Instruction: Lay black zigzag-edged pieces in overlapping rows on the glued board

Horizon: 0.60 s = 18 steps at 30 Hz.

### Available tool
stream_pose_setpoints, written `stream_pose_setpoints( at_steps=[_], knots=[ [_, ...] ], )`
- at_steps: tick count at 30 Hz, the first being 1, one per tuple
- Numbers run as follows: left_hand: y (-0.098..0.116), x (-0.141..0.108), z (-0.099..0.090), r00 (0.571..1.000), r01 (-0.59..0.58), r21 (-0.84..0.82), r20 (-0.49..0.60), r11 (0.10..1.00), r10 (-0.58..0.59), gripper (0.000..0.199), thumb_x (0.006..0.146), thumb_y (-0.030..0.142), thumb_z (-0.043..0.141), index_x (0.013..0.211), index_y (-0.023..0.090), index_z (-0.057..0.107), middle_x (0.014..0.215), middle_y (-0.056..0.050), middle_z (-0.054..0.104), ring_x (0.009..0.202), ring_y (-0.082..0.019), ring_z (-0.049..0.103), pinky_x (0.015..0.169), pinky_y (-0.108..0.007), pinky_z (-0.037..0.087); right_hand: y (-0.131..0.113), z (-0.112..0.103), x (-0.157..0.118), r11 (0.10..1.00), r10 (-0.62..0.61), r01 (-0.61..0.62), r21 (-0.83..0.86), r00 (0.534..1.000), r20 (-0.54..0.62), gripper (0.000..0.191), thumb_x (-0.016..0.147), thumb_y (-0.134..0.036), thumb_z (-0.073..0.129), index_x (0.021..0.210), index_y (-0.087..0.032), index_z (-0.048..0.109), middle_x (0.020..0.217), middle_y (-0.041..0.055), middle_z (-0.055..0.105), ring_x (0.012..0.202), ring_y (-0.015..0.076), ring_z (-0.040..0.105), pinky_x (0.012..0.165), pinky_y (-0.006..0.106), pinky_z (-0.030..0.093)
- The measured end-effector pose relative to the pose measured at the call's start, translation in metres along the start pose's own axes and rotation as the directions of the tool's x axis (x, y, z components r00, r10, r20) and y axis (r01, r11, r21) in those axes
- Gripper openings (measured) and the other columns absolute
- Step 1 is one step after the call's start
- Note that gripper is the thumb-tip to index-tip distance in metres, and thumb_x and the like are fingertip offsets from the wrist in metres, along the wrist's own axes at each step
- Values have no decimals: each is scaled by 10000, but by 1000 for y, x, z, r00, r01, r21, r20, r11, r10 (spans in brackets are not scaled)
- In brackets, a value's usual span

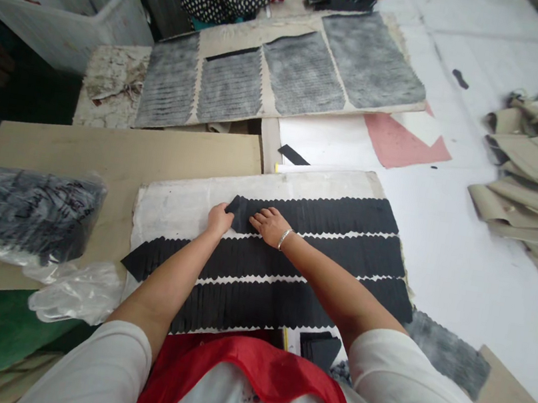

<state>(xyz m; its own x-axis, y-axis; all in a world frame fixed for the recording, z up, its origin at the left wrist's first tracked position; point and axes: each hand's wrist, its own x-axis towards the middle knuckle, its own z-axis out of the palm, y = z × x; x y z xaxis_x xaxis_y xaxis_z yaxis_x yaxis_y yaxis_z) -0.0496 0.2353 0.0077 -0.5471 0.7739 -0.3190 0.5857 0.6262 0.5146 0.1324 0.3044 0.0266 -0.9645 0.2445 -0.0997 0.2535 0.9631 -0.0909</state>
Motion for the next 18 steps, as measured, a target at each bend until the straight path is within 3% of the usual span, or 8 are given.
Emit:
stream_pose_setpoints(
  at_steps=[9, 14, 18],
  knots=[
    [-3, -1, 0, 1000, 20, 11, 1, 1000, -20, 353, 724, 177, 509, 1034, 145, 674, 938, -67, 701, 865, -179, 635, 748, -224, 446, -2, 1, 4, 1000, -7, 7, -12, 1000, 7, 340, 911, -205, 374, 1163, -165, 600, 1100, 135, 594, 1014, 252, 450, 897, 414, 269],
    [-6, -3, -4, 1000, 27, 31, -8, 999, -27, 320, 726, 181, 514, 993, 140, 684, 920, -80, 701, 866, -191, 635, 745, -233, 446, -3, 4, 4, 999, -32, 31, -8, 999, -18, 337, 907, -202, 389, 1163, -159, 604, 1242, 131, 543, 1083, 259, 424, 915, 417, 263],
    [-9, -3, -5, 1000, 25, 34, -12, 999, -25, 324, 722, 184, 523, 999, 130, 682, 939, -90, 700, 885, -197, 634, 758, -236, 445, -3, 5, 4, 999, -44, 44, 0, 999, -16, 336, 905, -196, 390, 1164, -150, 600, 1216, 124, 569, 1094, 261, 424, 918, 418, 264]
  ],
)
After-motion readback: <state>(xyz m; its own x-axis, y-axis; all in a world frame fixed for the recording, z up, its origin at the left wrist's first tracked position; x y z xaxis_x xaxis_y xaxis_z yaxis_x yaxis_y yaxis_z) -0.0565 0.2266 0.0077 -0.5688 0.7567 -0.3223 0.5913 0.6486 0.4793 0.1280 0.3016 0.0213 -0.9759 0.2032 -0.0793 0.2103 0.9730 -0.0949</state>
